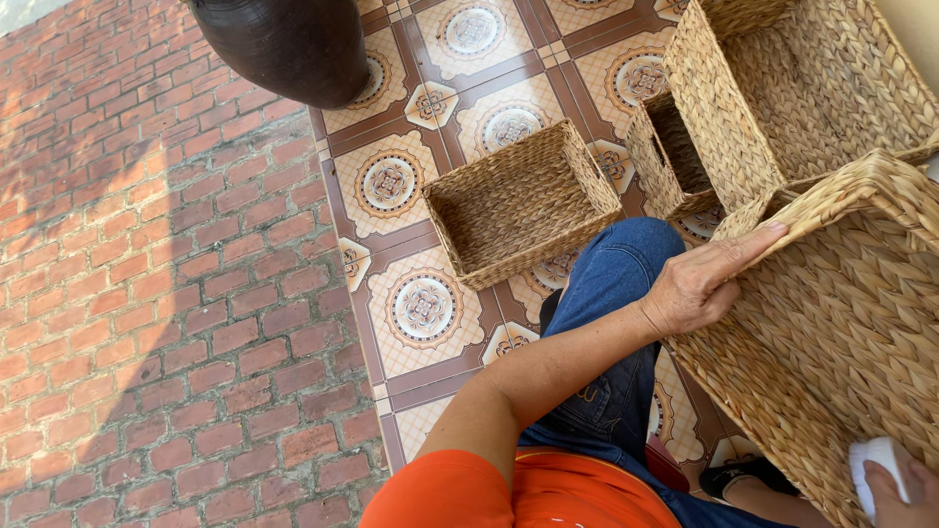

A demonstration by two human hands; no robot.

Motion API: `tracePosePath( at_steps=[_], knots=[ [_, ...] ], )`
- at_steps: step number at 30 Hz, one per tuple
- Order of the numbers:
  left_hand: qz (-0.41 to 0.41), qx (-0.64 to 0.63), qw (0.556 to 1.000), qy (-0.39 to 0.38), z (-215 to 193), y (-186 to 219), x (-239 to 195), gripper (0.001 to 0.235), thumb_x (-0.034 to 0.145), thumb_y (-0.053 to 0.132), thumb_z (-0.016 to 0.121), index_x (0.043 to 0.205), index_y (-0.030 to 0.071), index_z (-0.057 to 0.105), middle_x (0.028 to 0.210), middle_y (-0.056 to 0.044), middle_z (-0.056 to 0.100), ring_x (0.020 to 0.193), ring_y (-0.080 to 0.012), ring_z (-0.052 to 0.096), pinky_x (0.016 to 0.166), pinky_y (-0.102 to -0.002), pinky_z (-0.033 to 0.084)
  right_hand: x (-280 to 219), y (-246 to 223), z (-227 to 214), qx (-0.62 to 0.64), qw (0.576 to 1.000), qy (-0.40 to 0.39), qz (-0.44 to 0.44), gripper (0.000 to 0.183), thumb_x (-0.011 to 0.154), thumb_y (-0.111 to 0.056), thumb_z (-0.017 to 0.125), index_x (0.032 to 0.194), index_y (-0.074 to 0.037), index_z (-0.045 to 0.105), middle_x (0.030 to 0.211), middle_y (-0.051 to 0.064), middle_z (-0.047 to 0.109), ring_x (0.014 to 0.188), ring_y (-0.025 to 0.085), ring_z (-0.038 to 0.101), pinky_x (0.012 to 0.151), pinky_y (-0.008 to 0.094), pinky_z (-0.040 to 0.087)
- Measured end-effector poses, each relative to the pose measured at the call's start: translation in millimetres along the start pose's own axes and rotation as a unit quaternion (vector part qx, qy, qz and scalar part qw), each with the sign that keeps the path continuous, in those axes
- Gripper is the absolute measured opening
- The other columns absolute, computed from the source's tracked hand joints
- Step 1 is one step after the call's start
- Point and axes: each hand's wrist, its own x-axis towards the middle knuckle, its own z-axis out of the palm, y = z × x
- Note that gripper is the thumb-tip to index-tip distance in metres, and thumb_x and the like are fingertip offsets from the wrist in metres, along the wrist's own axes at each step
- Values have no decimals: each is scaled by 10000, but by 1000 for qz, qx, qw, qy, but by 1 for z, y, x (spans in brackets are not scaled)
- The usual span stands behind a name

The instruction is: The person sits on the floor and uses a white brush to clean the interior and exterior surfaces of a woven basket. They hold the basket with one hand and brush with the other, rotating the basket to reach different sides.

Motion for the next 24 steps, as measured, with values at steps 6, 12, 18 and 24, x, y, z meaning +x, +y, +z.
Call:
tracePosePath(
  at_steps=[6, 12, 18, 24],
  knots=[
    [2, 11, 1000, -7, -2, -1, 2, 887, 792, -127, 535, 1604, 189, 371, 1559, -47, 482, 1340, -222, 595, 1155, -286, 498, -45, -133, 15, -15, 993, -21, -116, 666, 936, -579, 609, 1530, -282, 566, 1359, 254, 662, 1159, 476, 631, 966, 594, 507],
    [-12, 12, 1000, -3, -1, 1, 0, 840, 811, -126, 531, 1589, 168, 411, 1535, -55, 523, 1313, -219, 617, 1135, -281, 506, -83, -232, 21, 24, 976, -42, -213, 711, 905, -583, 606, 1522, -234, 558, 1251, 308, 602, 1094, 467, 661, 894, 553, 553],
    [-2, 6, 1000, 11, -2, -1, -2, 854, 805, -136, 533, 1588, 174, 391, 1540, -60, 495, 1352, -236, 587, 1168, -297, 489, -54, -95, 0, -89, 986, -20, -136, 742, 956, -616, 604, 1582, -229, 512, 1388, 301, 591, 1040, 461, 699, 776, 577, 597],
    [-2, -7, 1000, 2, -1, 1, 1, 874, 819, -146, 520, 1604, 215, 389, 1557, -26, 491, 1348, -197, 595, 1163, -266, 498, -17, 4, -1, -57, 997, 21, -43, 684, 976, -624, 620, 1518, -210, 564, 1311, 274, 644, 1107, 443, 686, 840, 567, 583]
  ],
)
